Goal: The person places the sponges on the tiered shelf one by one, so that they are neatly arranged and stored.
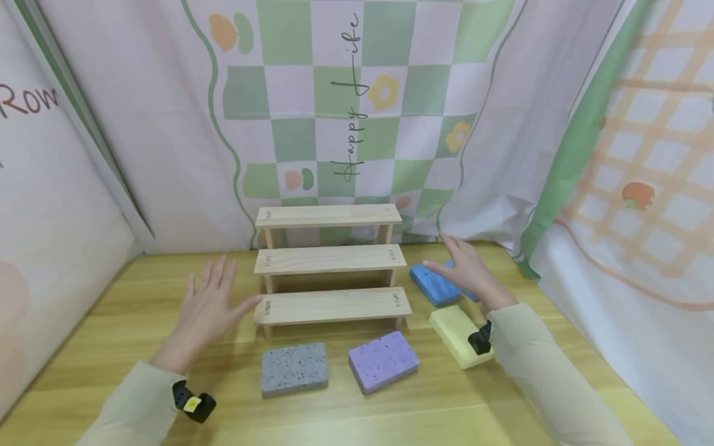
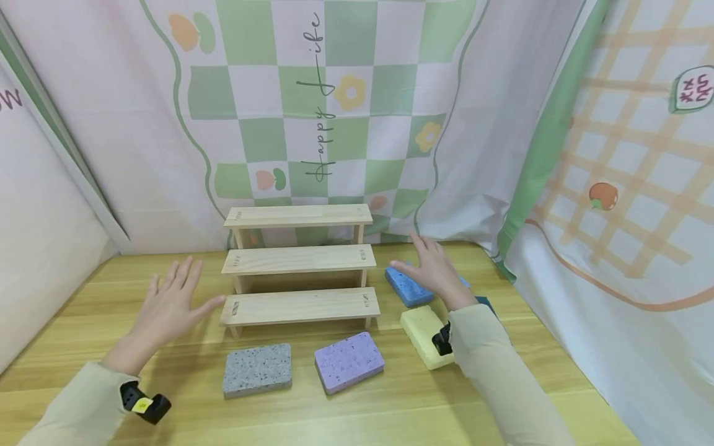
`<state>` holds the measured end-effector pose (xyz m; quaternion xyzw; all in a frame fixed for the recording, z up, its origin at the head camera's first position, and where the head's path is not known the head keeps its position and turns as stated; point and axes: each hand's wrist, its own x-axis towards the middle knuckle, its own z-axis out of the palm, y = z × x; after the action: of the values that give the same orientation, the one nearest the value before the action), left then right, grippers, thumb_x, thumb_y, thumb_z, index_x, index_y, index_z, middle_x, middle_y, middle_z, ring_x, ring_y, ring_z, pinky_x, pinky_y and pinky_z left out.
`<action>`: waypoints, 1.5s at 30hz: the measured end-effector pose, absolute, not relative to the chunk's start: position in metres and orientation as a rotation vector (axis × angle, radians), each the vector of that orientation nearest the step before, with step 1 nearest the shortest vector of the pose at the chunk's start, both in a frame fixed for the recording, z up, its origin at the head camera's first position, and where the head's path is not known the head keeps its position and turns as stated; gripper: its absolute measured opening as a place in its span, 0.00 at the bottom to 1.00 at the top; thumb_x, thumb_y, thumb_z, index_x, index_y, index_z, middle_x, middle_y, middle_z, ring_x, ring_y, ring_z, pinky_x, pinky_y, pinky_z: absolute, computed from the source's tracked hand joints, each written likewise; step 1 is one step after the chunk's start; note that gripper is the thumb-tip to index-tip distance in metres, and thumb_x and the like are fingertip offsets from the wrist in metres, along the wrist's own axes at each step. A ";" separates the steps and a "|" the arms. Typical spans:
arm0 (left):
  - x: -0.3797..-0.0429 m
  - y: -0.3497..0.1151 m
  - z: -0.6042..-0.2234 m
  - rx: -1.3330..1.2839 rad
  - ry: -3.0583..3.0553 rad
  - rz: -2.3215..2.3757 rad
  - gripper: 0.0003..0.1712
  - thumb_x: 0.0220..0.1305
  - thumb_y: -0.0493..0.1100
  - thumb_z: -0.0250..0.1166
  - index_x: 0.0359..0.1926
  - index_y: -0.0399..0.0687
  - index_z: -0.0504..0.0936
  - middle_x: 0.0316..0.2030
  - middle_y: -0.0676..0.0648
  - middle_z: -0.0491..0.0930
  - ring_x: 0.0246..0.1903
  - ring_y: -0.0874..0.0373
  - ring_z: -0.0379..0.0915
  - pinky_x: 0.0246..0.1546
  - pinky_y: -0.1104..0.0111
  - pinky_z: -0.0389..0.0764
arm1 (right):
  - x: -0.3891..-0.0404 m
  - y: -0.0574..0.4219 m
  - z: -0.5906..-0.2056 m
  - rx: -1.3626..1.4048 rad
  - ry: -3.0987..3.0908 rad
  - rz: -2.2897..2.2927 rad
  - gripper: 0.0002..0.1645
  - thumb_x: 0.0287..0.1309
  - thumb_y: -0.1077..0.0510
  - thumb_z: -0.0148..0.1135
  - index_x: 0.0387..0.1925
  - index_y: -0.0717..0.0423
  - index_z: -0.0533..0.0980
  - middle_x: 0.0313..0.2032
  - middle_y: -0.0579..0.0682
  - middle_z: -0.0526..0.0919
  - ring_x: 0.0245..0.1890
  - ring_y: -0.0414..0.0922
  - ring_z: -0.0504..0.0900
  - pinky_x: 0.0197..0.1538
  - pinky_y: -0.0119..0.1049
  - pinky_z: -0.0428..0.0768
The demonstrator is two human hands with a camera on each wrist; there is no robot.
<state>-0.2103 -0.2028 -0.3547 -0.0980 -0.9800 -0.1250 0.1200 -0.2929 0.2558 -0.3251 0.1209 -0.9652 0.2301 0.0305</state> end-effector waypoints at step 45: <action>-0.209 -0.189 -0.402 -0.564 -2.838 -0.533 0.46 0.64 0.60 0.54 0.65 0.25 0.53 0.65 0.30 0.49 0.65 0.36 0.41 0.64 0.46 0.43 | -0.303 0.263 -0.371 0.347 -3.186 0.826 0.42 0.55 0.55 0.64 0.63 0.73 0.56 0.60 0.73 0.59 0.59 0.69 0.57 0.58 0.62 0.60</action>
<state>-0.2085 -0.1890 -0.4023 -0.1908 -0.9598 -0.1803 0.0997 -0.3028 0.2633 -0.3707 0.1046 -0.9593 0.2487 -0.0838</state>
